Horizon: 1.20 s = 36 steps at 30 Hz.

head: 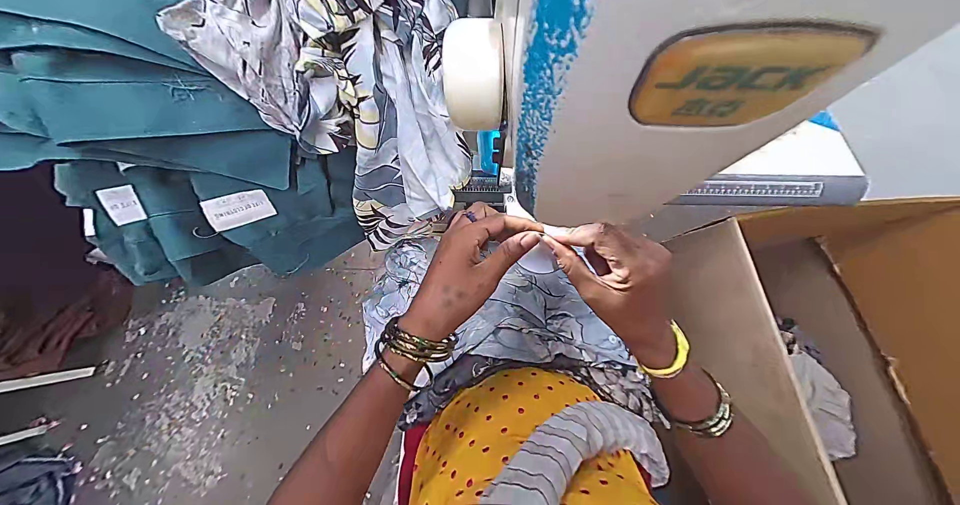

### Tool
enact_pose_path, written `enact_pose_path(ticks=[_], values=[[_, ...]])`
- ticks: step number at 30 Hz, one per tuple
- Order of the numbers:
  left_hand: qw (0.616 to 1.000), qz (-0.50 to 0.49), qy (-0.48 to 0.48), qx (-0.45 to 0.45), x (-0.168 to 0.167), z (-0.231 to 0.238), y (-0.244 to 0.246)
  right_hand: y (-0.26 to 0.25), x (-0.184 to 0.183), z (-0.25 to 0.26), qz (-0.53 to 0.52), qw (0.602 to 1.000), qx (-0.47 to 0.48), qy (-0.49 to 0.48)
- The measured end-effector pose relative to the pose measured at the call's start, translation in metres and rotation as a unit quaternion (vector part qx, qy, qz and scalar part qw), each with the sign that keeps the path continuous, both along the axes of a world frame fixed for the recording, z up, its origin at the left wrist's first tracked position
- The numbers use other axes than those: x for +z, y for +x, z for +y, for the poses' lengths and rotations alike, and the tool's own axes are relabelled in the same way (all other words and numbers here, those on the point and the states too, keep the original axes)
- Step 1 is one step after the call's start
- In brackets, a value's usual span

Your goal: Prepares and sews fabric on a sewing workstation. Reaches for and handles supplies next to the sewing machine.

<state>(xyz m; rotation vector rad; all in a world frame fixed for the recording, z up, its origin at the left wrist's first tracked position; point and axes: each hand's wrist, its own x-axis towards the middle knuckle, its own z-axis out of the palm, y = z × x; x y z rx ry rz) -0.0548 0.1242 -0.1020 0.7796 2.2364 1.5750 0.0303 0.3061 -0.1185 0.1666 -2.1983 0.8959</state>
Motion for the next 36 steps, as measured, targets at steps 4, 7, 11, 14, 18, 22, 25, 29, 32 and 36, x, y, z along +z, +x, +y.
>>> enact_pose_path(ticks=[4, 7, 11, 14, 18, 22, 25, 29, 32, 36], values=[[0.999, -0.020, 0.035, 0.005, -0.004, 0.004, -0.003, -0.002, -0.003, 0.000, 0.005, 1.000, 0.005, 0.025], [0.999, 0.028, 0.038, 0.023, -0.009, 0.004, -0.003, -0.004, -0.003, 0.000, 0.001, 1.000, -0.001, 0.027], [0.992, 0.111, 0.016, 0.059, -0.012, 0.004, -0.004, -0.009, -0.001, -0.009, 0.035, 0.994, -0.105, 0.017], [0.991, 0.111, 0.003, 0.070, -0.012, 0.002, -0.003, -0.014, -0.003, -0.016, 0.064, 0.986, -0.146, 0.052], [0.992, 0.109, -0.004, 0.066, -0.013, -0.001, -0.002, -0.020, -0.006, -0.020, 0.074, 0.980, -0.165, 0.079], [0.991, 0.116, -0.012, 0.066, -0.011, 0.000, -0.001, -0.020, -0.004, -0.020, 0.064, 0.980, -0.165, 0.088], [0.991, 0.114, -0.013, 0.067, -0.011, 0.000, -0.001, -0.021, -0.004, -0.021, 0.062, 0.979, -0.172, 0.089], [0.991, 0.117, -0.010, 0.066, -0.012, 0.000, -0.001, -0.021, -0.004, -0.021, 0.064, 0.980, -0.168, 0.088], [0.991, 0.120, -0.012, 0.064, -0.012, 0.000, -0.002, -0.019, -0.004, -0.021, 0.057, 0.982, -0.163, 0.073], [0.977, 0.199, 0.017, 0.075, -0.013, 0.004, -0.001, -0.017, -0.003, -0.021, 0.034, 0.987, -0.156, 0.025]])
